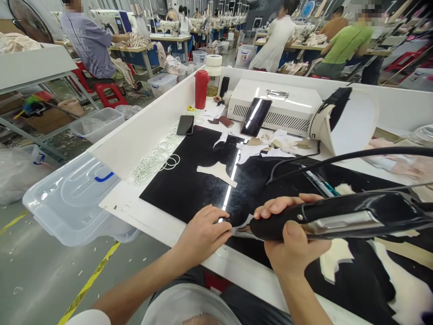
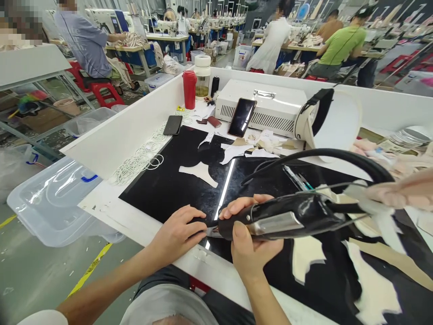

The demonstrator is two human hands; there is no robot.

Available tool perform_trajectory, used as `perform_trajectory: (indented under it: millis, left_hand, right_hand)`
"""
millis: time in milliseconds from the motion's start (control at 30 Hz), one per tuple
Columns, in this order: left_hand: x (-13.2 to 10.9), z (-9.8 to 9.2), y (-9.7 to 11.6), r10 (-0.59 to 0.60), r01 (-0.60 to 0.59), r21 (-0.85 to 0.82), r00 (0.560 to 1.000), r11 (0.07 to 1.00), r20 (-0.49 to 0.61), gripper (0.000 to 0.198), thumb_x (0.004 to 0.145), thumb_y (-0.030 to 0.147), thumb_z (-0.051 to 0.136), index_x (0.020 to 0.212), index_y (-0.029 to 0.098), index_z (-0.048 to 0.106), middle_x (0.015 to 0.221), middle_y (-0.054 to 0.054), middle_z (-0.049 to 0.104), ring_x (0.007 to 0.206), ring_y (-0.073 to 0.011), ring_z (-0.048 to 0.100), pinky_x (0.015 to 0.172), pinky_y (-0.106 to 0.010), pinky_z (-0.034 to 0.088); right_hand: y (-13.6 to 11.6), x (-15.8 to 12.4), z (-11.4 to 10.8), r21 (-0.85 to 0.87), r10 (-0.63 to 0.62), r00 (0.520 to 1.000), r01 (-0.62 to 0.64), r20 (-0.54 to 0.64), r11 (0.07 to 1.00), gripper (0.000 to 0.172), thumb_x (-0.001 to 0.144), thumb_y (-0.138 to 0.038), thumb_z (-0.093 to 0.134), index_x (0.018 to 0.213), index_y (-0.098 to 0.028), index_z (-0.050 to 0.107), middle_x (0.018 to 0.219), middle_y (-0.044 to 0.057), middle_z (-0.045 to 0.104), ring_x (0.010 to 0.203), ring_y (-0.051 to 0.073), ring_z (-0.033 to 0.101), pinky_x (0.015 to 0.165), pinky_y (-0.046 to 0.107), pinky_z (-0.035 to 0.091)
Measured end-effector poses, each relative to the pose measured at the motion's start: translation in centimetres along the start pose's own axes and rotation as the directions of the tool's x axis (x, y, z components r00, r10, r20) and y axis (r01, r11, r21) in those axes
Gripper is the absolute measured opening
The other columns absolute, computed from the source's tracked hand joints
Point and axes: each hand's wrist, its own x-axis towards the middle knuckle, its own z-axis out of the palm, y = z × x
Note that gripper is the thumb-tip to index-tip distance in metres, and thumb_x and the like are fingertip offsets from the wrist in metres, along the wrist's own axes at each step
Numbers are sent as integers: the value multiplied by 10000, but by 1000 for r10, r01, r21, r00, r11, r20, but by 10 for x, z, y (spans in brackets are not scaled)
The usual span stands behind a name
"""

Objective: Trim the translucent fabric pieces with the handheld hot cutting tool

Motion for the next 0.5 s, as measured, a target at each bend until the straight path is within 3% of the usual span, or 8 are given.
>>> perform_trajectory:
  millis: [167, 500]
  left_hand:
    - [-5, -3, -1, 21, -21, 45, 1000, 999, 8, 157, 993, 246, 543, 981, 208, 695, 1151, -61, 671, 1071, -190, 643, 1091, -494, 454]
    - [-23, -7, -8, 152, -143, 169, 987, 975, -45, 164, 968, 234, 596, 1084, 258, 710, 1145, -51, 707, 1132, -214, 657, 1069, -505, 489]
  right_hand:
    - [-1, -6, -2, 0, -16, 999, 16, 40, 1000, 362, 818, -257, 746, 1136, -262, 573, 795, -35, 624, 646, 146, 590, 582, 330, 553]
    - [3, -9, -2, 26, -4, 999, 3, 53, 1000, 374, 840, -251, 740, 1169, -270, 564, 825, -31, 624, 671, 145, 596, 608, 333, 549]
